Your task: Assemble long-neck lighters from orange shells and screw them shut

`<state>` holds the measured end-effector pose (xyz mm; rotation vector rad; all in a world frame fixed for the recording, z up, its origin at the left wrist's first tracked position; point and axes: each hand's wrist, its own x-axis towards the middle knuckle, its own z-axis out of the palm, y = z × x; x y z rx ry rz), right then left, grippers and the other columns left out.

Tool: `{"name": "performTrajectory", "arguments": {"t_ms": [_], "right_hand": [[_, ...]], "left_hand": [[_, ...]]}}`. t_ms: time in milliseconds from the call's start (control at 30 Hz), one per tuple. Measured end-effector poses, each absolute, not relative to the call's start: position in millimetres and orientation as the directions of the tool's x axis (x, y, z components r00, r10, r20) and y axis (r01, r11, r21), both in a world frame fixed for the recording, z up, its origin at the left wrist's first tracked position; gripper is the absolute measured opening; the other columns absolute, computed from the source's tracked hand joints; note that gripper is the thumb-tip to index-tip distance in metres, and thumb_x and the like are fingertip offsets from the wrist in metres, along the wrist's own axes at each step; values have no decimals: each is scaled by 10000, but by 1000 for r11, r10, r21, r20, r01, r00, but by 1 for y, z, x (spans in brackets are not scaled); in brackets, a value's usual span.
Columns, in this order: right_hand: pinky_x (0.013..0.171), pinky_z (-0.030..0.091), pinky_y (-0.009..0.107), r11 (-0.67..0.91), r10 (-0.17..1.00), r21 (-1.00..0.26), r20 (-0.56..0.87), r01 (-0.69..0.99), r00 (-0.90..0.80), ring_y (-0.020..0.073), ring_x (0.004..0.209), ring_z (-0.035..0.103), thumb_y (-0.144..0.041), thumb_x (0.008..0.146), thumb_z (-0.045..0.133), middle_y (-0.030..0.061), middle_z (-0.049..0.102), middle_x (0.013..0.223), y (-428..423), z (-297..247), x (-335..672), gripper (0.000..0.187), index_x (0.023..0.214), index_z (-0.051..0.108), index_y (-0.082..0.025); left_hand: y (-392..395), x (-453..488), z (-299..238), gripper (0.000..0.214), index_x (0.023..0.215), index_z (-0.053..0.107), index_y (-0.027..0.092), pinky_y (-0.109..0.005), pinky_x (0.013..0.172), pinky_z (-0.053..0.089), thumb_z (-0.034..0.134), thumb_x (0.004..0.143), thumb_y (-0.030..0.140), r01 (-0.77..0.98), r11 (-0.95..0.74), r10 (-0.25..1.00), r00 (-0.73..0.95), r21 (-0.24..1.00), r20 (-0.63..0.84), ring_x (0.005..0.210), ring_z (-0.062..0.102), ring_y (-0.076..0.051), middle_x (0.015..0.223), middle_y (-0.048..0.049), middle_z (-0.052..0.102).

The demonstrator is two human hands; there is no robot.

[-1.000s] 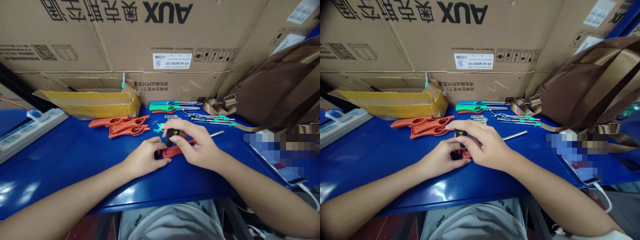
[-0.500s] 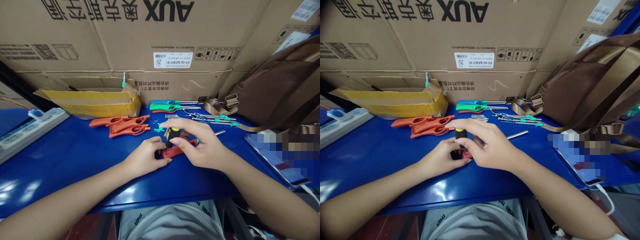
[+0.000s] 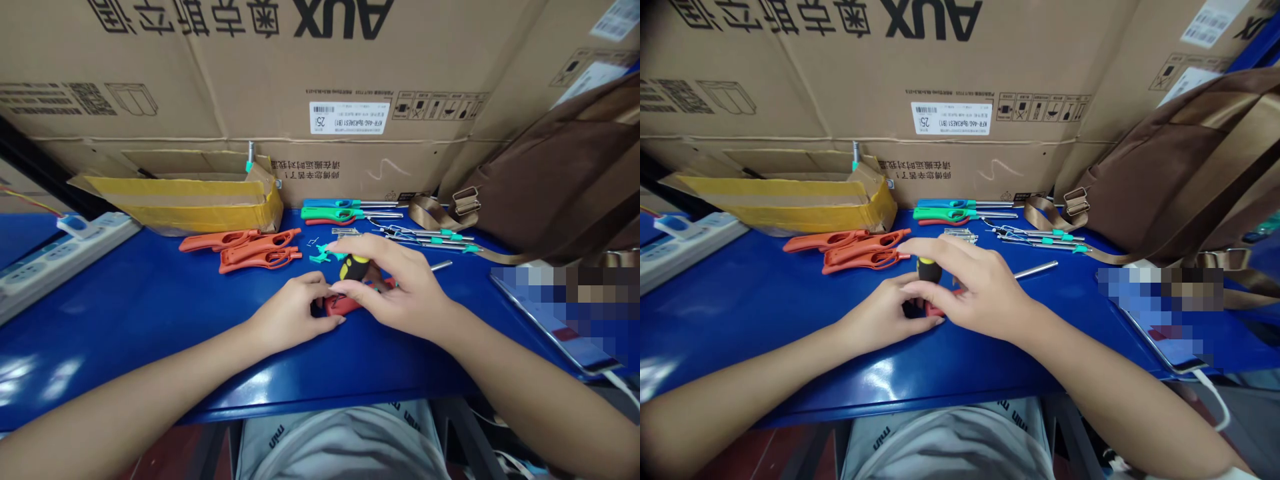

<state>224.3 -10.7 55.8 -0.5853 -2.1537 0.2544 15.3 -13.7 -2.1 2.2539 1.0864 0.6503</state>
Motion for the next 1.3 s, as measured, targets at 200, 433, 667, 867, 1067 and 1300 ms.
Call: {"name": "performTrajectory", "arguments": {"t_ms": [200,433,667,867,1067,1300], "right_hand": [[1076,524,357,853,517,-433,620,293,-590,194,1268,638,-187,1034,448,67,649,1406,-10,60,229,485,1517,448,-243],[953,587,324,869,487,-354,735,346,-472,203,1053,724,-261,947,673,50,756,1167,-8,54,226,274,1221,667,-248],[931,579,313,848,527,-457,670,269,-522,181,1089,703,-193,1007,505,75,690,1313,-10,53,224,439,1444,510,-229],[883,594,301,882,455,-322,771,343,-446,192,956,733,-272,913,714,46,764,1058,-9,50,222,251,1155,659,-232],[968,576,353,856,512,-440,660,269,-550,207,1162,684,-178,1001,472,106,695,1288,-12,55,227,391,1389,515,-199],[975,577,292,890,449,-314,724,329,-524,198,1097,726,-244,940,676,52,749,1223,-10,54,225,355,1291,626,-241]], "left_hand": [[-13,14,-1,239,1040,743,166,-314,786,531,775,839,290,531,-534,797,577,658,180,844,643,-182,972,-53,642],[-13,15,-1,197,991,747,185,-297,739,521,789,828,287,537,-530,799,575,656,175,806,635,-172,905,-27,626],[-13,14,0,186,970,746,178,-290,741,524,795,825,283,522,-527,800,571,671,185,789,626,-162,904,-27,618],[-13,15,0,144,922,741,178,-281,710,505,789,825,274,535,-537,799,570,652,190,761,622,-154,860,-11,605],[-13,14,0,204,979,752,180,-292,715,522,790,826,310,521,-517,803,571,680,173,769,622,-162,903,-30,616],[-13,14,-1,145,939,754,190,-288,710,515,779,832,285,532,-524,803,569,665,177,765,623,-157,898,-23,622]]}}
